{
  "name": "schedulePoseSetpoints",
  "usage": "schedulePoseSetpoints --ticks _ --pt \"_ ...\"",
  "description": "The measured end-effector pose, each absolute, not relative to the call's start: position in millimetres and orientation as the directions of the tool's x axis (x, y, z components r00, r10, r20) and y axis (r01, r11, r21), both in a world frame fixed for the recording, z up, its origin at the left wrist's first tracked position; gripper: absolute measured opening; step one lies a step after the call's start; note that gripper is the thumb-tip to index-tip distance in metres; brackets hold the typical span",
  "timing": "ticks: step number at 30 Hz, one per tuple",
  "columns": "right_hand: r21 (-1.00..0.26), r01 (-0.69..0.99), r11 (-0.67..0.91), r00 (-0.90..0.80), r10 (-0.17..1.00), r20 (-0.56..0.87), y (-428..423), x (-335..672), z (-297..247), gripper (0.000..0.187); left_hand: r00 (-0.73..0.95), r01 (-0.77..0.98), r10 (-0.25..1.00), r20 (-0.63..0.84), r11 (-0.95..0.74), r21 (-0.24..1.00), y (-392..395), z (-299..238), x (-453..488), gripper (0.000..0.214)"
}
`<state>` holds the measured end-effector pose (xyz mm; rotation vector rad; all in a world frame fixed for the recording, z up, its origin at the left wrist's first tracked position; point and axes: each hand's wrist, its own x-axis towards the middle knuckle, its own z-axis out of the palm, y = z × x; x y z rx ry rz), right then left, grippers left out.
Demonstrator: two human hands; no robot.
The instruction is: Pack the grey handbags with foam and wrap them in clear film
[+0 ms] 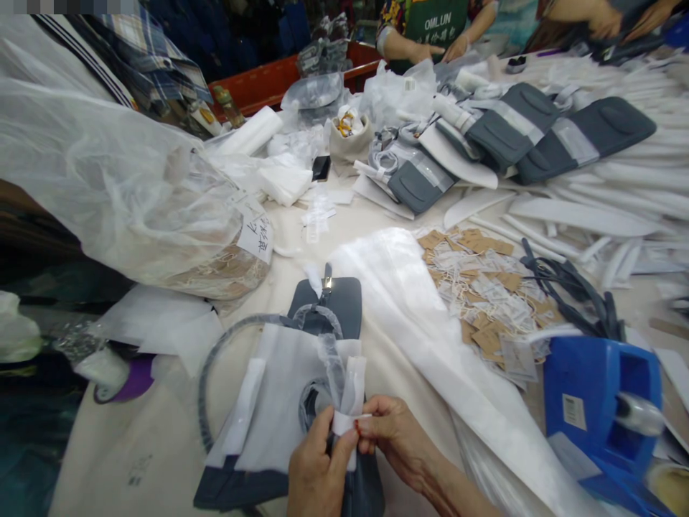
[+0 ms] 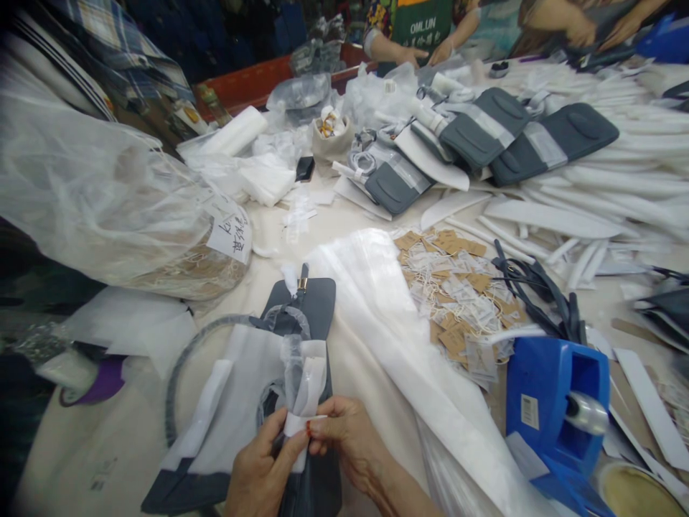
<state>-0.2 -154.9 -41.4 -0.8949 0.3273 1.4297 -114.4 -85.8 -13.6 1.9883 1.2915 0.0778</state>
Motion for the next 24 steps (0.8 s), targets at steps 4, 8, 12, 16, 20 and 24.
schedulePoseSetpoints --ticks 4,8,12,16,20,24 --pt "-0.368 -0.922 -0.122 0.156 0.753 -0.64 -160.1 3.4 -43.9 0.034 0.448 0.735 0.835 -0.319 -0.141 0.664 -90.0 -12.8 -113.5 0.044" --pt "-0.405 -0.903 -0.142 0.152 0.776 -0.613 -162.0 6.7 -44.9 0.033 0.408 0.763 0.844 -0.348 -0.106 0.638 -92.1 -14.2 -114.2 0.045" --pt "-0.413 -0.899 -0.143 0.164 0.765 -0.622 -159.7 7.7 -46.6 0.029 0.383 0.777 0.845 -0.373 -0.076 0.624 -91.2 -16.1 -115.6 0.046" --pt "-0.417 -0.899 -0.136 0.174 0.762 -0.624 -156.9 8.4 -49.1 0.026 0.374 0.774 0.853 -0.365 -0.07 0.63 -90.7 -13.3 -114.6 0.048" --pt "-0.407 -0.899 -0.16 0.133 0.787 -0.602 -156.6 10.9 -52.5 0.028 0.343 0.79 0.857 -0.384 -0.043 0.611 -89.4 -6.5 -111.0 0.046" --pt "-0.395 -0.901 -0.177 0.097 0.807 -0.582 -157.1 12.2 -56.4 0.03 0.349 0.791 0.842 -0.411 -0.029 0.611 -87.7 -3.9 -110.6 0.045"
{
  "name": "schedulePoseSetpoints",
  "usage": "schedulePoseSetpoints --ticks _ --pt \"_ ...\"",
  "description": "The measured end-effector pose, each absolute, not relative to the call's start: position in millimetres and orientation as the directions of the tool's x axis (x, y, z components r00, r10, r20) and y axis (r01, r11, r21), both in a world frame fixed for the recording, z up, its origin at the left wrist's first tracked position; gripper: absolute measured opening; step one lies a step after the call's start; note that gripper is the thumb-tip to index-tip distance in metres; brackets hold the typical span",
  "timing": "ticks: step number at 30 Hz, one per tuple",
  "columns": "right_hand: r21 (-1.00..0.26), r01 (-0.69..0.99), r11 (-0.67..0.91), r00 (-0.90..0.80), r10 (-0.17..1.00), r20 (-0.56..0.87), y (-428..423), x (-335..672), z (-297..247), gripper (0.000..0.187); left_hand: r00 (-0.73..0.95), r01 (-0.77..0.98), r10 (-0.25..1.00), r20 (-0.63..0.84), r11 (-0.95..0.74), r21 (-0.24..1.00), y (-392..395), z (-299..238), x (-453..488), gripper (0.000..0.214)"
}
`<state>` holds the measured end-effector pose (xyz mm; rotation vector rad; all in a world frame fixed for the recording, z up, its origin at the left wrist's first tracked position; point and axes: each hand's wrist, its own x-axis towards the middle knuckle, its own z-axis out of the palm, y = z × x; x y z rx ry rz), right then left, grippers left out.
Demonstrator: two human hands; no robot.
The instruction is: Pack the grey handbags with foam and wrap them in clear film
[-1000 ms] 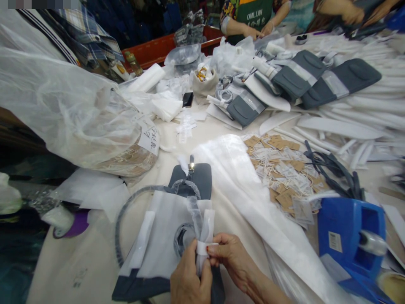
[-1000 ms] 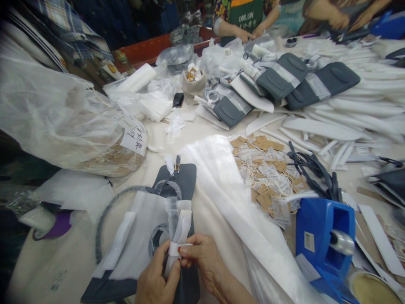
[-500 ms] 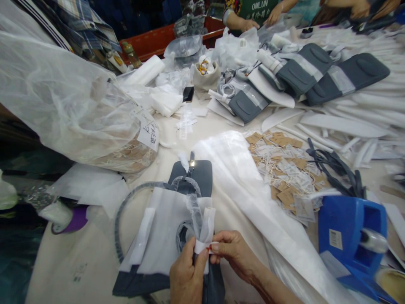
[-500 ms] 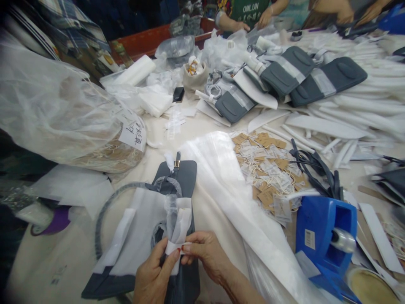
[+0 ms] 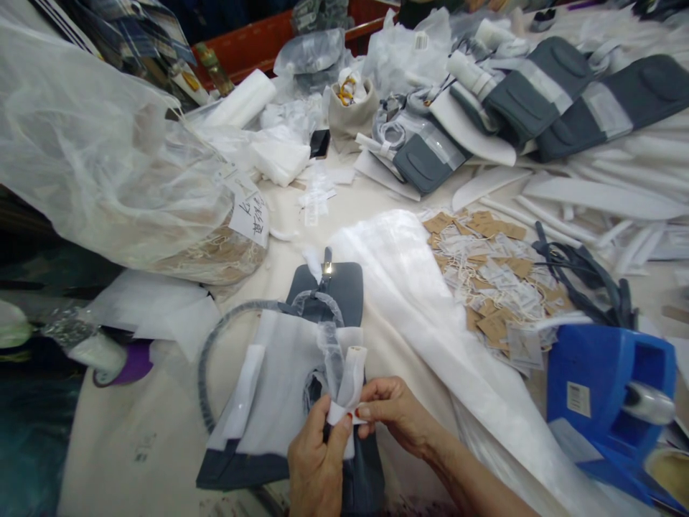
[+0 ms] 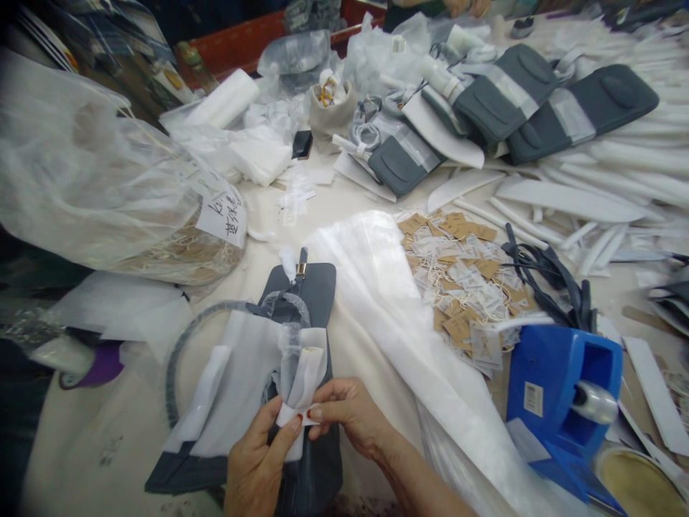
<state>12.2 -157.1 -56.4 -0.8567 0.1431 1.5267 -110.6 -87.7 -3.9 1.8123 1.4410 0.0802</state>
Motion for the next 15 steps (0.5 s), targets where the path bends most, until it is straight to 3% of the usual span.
schedulePoseSetpoints --ticks 4,9,15 --pt "-0.404 -0.898 -0.175 0.109 0.801 -0.588 -156.3 9.9 -58.1 0.03 0.381 0.781 0.853 -0.358 -0.09 0.617 -88.7 -8.7 -115.2 0.042" --pt "-0.45 -0.883 -0.133 0.193 0.772 -0.606 -155.0 5.3 -51.0 0.029 0.474 0.769 0.861 -0.185 -0.302 0.563 -91.4 -15.5 -119.8 0.04" --pt "-0.548 -0.818 -0.173 0.282 0.711 -0.645 -155.6 1.7 -41.0 0.034 0.727 0.601 0.67 0.151 -0.727 0.331 -88.7 -13.3 -115.6 0.029"
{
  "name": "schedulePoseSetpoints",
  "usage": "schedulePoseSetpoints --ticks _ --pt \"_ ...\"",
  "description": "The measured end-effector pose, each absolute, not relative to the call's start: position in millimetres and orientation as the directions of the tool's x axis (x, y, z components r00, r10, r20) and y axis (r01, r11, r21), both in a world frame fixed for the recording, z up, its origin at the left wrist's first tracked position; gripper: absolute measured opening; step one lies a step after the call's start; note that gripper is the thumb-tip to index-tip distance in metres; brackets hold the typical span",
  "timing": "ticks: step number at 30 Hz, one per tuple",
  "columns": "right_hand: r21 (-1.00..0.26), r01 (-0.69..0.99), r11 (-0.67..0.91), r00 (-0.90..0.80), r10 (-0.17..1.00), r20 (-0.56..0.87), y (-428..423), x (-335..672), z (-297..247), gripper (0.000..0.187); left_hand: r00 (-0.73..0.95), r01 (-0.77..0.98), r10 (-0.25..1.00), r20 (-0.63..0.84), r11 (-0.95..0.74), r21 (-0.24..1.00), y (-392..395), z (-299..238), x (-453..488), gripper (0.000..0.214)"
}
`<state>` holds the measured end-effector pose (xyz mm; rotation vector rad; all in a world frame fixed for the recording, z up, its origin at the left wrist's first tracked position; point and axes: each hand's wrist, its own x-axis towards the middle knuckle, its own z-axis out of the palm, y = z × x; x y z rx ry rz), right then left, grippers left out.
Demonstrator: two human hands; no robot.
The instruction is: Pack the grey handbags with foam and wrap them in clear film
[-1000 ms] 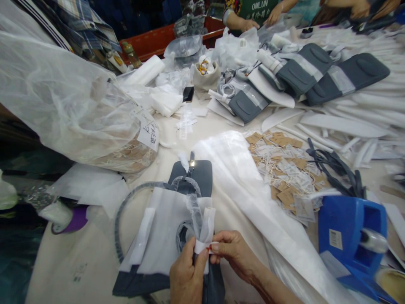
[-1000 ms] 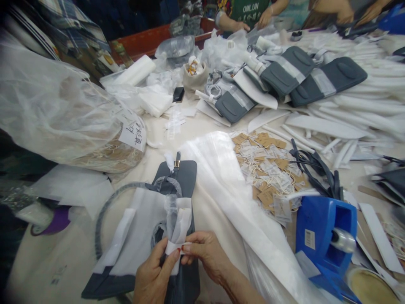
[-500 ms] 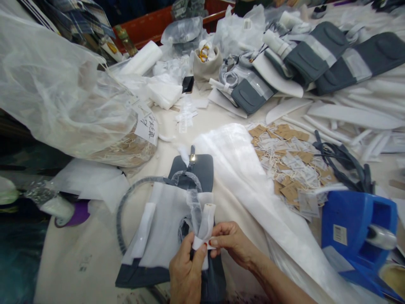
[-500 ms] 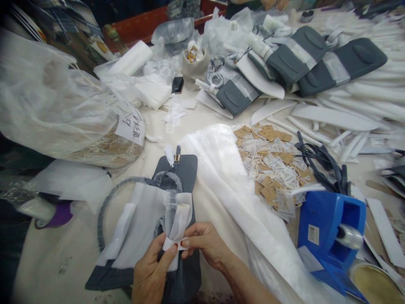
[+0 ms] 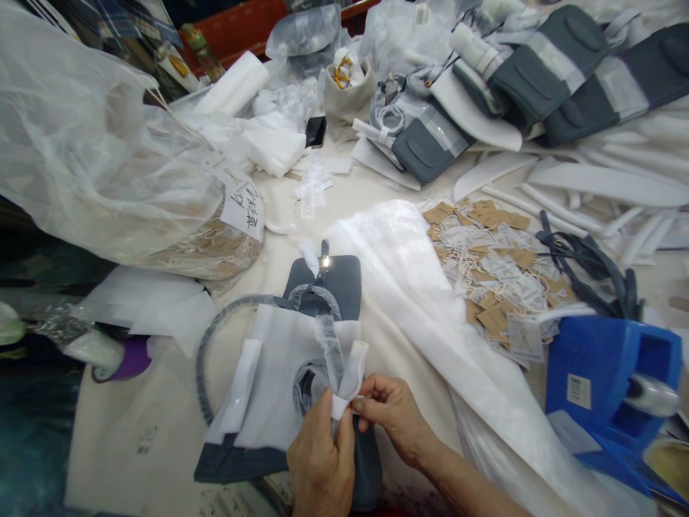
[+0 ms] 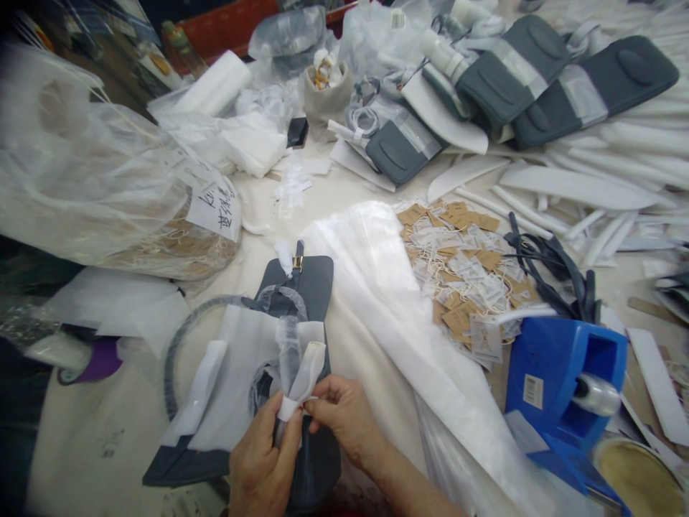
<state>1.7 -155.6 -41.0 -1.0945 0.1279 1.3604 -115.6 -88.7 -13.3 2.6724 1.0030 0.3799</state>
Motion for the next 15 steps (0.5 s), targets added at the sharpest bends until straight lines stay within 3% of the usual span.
schedulePoseSetpoints --ticks 10,15 --pt "-0.572 -0.784 -0.239 0.348 0.595 -0.725 -152.3 -5.1 -31.0 0.021 0.809 0.463 0.49 0.326 -0.871 0.161 -90.0 -8.5 -100.5 0.022" --pt "-0.554 -0.789 -0.267 0.361 0.528 -0.769 -152.0 -8.5 -31.5 0.015 0.822 0.418 0.451 0.347 -0.892 0.17 -91.5 -8.9 -100.5 0.02"
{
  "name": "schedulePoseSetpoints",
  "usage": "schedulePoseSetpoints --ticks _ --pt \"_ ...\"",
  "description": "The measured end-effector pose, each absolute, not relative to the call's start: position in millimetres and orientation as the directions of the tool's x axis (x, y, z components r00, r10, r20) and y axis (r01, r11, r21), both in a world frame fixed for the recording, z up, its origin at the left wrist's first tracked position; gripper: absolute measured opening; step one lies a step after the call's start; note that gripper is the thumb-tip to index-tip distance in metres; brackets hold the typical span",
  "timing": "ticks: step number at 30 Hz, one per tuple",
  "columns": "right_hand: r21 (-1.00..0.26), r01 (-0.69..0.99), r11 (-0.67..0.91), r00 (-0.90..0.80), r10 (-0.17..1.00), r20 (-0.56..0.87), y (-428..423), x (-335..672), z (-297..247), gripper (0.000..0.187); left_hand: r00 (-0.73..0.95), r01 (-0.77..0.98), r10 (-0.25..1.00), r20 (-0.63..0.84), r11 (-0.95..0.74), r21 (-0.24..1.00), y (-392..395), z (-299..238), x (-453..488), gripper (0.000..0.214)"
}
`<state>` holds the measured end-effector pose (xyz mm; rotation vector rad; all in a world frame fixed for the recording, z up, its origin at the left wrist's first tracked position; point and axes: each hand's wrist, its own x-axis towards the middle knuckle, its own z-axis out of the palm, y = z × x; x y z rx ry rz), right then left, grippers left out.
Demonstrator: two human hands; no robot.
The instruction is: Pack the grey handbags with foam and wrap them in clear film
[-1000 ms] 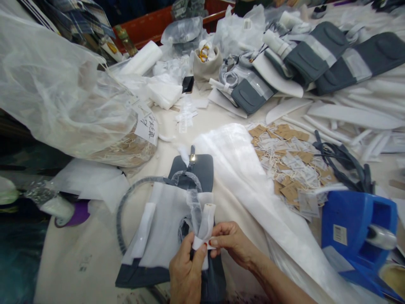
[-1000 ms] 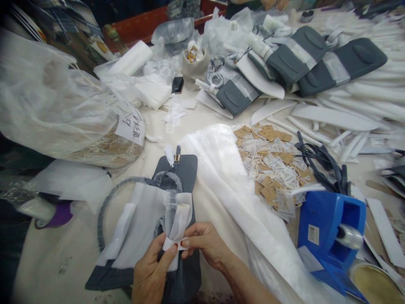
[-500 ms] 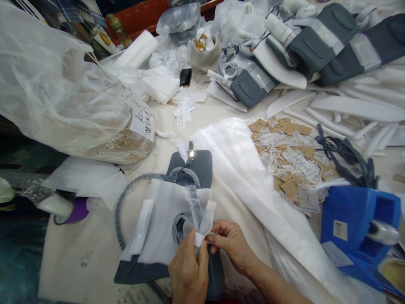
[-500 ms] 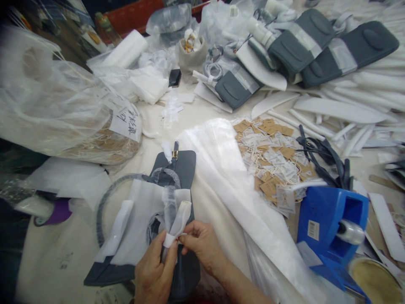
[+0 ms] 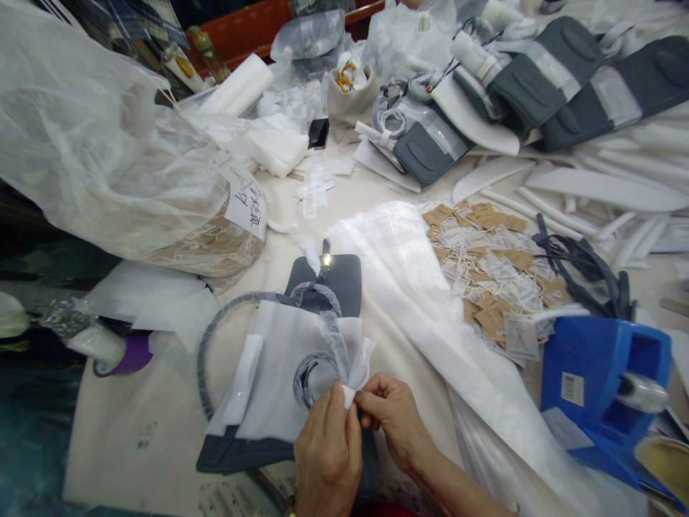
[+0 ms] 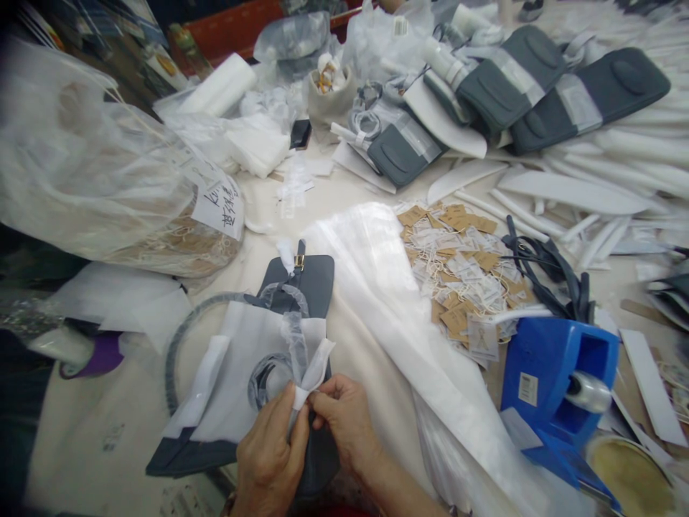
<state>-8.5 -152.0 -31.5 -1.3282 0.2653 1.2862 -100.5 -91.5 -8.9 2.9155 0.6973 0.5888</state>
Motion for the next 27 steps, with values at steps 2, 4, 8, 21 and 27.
schedulePoseSetpoints --ticks 2,4,8,21,27 --pt "-0.581 -0.772 -0.258 0.405 0.506 -0.762 -151.0 -12.0 -30.4 0.014 0.831 0.399 0.435 0.348 -0.9 0.173 -91.4 -9.1 -101.9 0.02" --pt "-0.628 -0.736 -0.251 0.473 0.474 -0.743 -150.1 -16.1 -27.9 0.014 0.844 0.375 0.409 0.348 -0.912 0.166 -90.5 -8.9 -102.5 0.02" --pt "-0.691 -0.685 -0.229 0.536 0.485 -0.692 -154.5 -18.2 -20.4 0.011 0.849 0.349 0.385 0.363 -0.923 0.162 -88.2 -8.0 -102.0 0.02" --pt "-0.438 -0.899 -0.011 0.307 0.697 -0.648 -164.1 -9.8 -40.1 0.022 0.866 0.319 0.402 0.297 -0.902 0.291 -85.1 -0.9 -105.8 0.026" --pt "-0.472 -0.882 -0.024 0.319 0.707 -0.631 -158.2 -13.8 -44.5 0.026 0.843 0.353 0.437 0.314 -0.889 0.29 -80.6 -1.5 -102.1 0.018"
